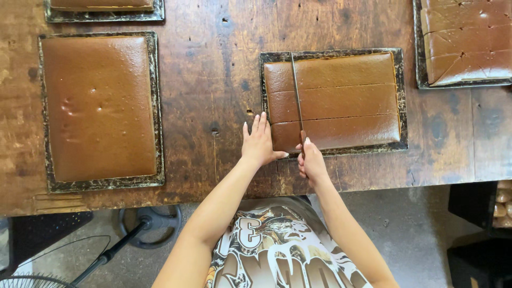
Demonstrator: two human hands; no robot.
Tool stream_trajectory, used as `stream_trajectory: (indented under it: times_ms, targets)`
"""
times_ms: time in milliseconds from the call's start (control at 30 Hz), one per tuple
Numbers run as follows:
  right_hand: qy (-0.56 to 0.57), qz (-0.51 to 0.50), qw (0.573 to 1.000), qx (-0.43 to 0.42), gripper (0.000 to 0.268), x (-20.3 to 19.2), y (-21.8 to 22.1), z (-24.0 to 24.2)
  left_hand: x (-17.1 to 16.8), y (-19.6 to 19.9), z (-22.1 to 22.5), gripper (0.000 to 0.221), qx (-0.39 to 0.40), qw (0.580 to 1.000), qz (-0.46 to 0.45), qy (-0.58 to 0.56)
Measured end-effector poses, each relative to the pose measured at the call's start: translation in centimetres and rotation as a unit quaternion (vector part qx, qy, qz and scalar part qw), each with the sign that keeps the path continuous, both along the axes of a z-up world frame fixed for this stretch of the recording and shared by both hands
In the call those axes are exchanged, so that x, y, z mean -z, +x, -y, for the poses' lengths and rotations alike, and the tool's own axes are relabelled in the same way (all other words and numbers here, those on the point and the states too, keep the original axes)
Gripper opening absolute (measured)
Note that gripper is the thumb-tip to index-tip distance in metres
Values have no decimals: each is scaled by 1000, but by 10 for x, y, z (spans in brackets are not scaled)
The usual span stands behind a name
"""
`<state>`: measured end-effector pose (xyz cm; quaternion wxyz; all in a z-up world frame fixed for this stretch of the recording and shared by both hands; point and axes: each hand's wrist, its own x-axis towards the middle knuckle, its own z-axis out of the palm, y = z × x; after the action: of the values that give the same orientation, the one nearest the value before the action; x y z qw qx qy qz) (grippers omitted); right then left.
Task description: The person cuts a large slab of baked brownie into smaller rectangular pieces using a long knife, holding the brownie tray steady with their hand.
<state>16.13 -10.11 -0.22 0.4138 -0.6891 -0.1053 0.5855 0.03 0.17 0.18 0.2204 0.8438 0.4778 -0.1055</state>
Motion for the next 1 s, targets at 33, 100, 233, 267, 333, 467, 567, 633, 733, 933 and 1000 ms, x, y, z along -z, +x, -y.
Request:
stream_trajectory:
  times_ms: [33,100,233,267,333,467,567,633,733,933,1000]
  targets:
    - [3,4,1000,-3,42,-1,2,-2,0,0,1,135,1,1000,3,2]
    - [5,9,1000,-1,42,-1,5,-8,0,2,2,134,7,1000,6,2]
    - [-13,11,1000,-1,42,-6,-2,4,0,1,1,132,0,1000,4,-5]
    - [-24,16,1000,-11,43,-9,-4,9,-1,1,2,131,-1,1000,5,1]
    - [-27,12,999,-12,42,-12,1,6,-1,3,1,132,-1,1000,3,3]
    - [-22,2,1000,-7,43,-5,-2,4,-2,4,1,132,-1,1000,-11,-14]
    - [-47,-7,999,3,46,-5,-5,23,-2,8,3,133,2,1000,-16,0]
    - [-35,-9,999,-2,40,0,-1,14,0,6,2,134,-4,1000,-9,-2]
    - [-20,2,1000,-8,38,5,5,4,2,8,3,135,-11,1000,5,0]
    - [-44,-7,999,3,37,4,-16,69,1,4,7,133,-21,1000,9,2]
    - [-44,-14,999,12,37,9,-14,70,0,6,3,133,-19,1000,14,10]
